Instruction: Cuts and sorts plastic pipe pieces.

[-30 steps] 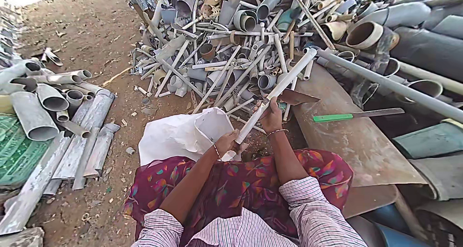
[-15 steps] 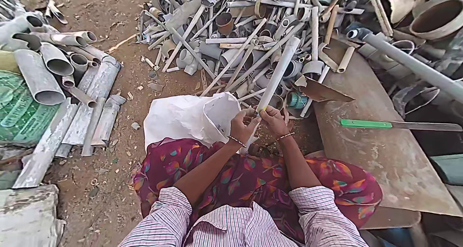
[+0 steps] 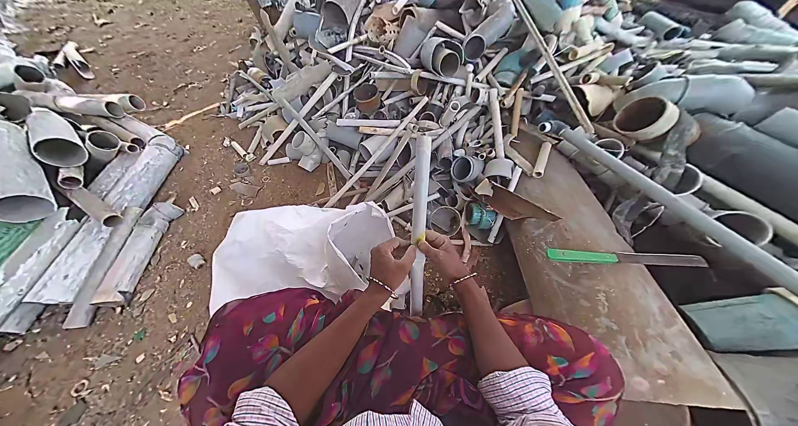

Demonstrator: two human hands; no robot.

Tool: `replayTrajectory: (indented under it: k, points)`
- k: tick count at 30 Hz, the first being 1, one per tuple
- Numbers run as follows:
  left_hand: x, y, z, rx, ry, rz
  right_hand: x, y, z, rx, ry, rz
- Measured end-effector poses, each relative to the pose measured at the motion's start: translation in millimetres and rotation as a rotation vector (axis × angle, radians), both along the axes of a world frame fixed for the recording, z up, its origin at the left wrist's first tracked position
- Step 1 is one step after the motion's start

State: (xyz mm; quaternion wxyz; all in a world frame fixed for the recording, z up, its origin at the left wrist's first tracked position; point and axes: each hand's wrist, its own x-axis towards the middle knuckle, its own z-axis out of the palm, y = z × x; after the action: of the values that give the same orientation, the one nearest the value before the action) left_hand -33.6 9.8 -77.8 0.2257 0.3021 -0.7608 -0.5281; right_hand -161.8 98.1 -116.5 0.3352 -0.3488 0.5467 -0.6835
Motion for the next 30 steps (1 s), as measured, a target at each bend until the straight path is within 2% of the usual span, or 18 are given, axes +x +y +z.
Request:
replayTrajectory:
  k: [4,9,15,21,30]
  points:
    - [2.5,-2.0,3.1,-0.183,-0.237,-0.038,6.4,-3.2,-2.7,0.03,0.092,0.015]
    - [2.8,-2.1,6.7,-0.209,-0.376,-0.066,9.3,-4.2,-4.4,0.108,0.117,0.019]
    - [3.0,-6.7,7.0,-0.127,-0.429,-0.069,11.7,-3.5,-4.4,0.143,0.141,0.027]
    - [3.5,-12.3,-1.4,-0.048,-0.285,-0.099,10.4,-3.6,-2.2,0.104,0.131,0.001]
    - [0.8,-15.9,-5.0,0.04,-0.344,-0.078,11.1,-5.0,-6.8,0.137,0.131,0.03]
